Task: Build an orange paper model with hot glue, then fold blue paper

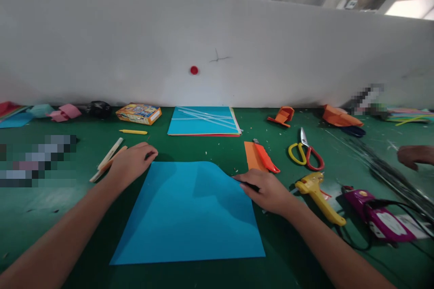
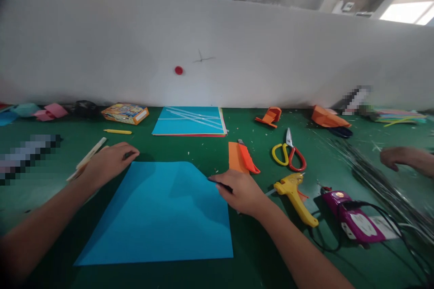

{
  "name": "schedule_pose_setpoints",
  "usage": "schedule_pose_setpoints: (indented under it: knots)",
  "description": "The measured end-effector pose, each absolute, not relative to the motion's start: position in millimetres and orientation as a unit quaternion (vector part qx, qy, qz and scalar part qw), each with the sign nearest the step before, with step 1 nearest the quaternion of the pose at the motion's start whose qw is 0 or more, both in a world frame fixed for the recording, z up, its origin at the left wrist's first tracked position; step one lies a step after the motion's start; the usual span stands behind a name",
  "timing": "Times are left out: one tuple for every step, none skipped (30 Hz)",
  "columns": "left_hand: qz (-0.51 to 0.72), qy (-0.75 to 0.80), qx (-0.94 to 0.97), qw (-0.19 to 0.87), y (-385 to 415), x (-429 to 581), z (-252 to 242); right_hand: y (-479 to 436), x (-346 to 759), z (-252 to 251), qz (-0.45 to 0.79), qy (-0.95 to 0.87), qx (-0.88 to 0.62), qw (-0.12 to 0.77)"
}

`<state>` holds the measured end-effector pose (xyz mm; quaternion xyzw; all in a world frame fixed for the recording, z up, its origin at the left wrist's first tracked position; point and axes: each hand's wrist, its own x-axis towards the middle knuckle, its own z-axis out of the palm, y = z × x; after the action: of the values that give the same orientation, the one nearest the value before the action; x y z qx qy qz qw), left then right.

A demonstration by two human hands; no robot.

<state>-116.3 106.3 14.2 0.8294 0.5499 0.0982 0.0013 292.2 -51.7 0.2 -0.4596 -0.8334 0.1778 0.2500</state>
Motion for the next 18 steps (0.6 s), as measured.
schedule_pose_setpoints:
  knots:
    - [0.098, 0.549, 0.830, 0.000, 105, -116, 14, -52, 292, 1, 0.180, -0.833, -0.461, 0.249]
    - [0.099, 0.549, 0.830, -0.002, 103, -117, 14, -52, 292, 2, 0.183, -0.832, -0.462, 0.248]
    - [0.100, 0.548, 0.830, -0.003, 102, -118, 14, -51, 292, 2, 0.186, -0.831, -0.463, 0.246]
    - [0.101, 0.548, 0.830, -0.003, 102, -119, 14, -51, 291, 3, 0.189, -0.830, -0.465, 0.244]
    - [0.103, 0.549, 0.830, -0.004, 101, -120, 14, -51, 291, 3, 0.192, -0.829, -0.467, 0.242]
    - [0.104, 0.549, 0.829, -0.004, 101, -121, 13, -51, 291, 3, 0.194, -0.828, -0.467, 0.241]
    - [0.106, 0.550, 0.828, -0.004, 101, -122, 12, -51, 291, 3, 0.194, -0.828, -0.466, 0.243]
    - [0.107, 0.552, 0.827, -0.003, 100, -122, 12, -52, 291, 3, 0.194, -0.829, -0.465, 0.244]
    - [0.108, 0.554, 0.826, -0.002, 99, -122, 12, -52, 291, 3, 0.193, -0.830, -0.463, 0.245]
    - [0.108, 0.557, 0.824, -0.001, 98, -122, 12, -52, 291, 3, 0.191, -0.831, -0.461, 0.247]
    - [0.108, 0.560, 0.822, 0.001, 97, -121, 14, -52, 292, 2, 0.191, -0.831, -0.460, 0.248]
    - [0.107, 0.561, 0.821, 0.003, 95, -119, 16, -52, 292, 2, 0.191, -0.831, -0.460, 0.247]
    - [0.106, 0.562, 0.820, 0.006, 93, -118, 20, -52, 292, 2, 0.191, -0.831, -0.460, 0.247]
    - [0.104, 0.563, 0.820, 0.010, 91, -117, 24, -52, 292, 3, 0.192, -0.830, -0.461, 0.248]
    - [0.102, 0.564, 0.820, 0.013, 88, -116, 30, -52, 292, 3, 0.192, -0.830, -0.462, 0.248]
    - [0.100, 0.565, 0.819, 0.017, 86, -117, 36, -52, 292, 3, 0.193, -0.829, -0.463, 0.248]
    - [0.097, 0.571, 0.815, 0.020, 83, -120, 43, -52, 292, 4, 0.194, -0.828, -0.465, 0.248]
    - [0.093, 0.577, 0.811, 0.024, 79, -125, 49, -53, 292, 4, 0.195, -0.827, -0.466, 0.248]
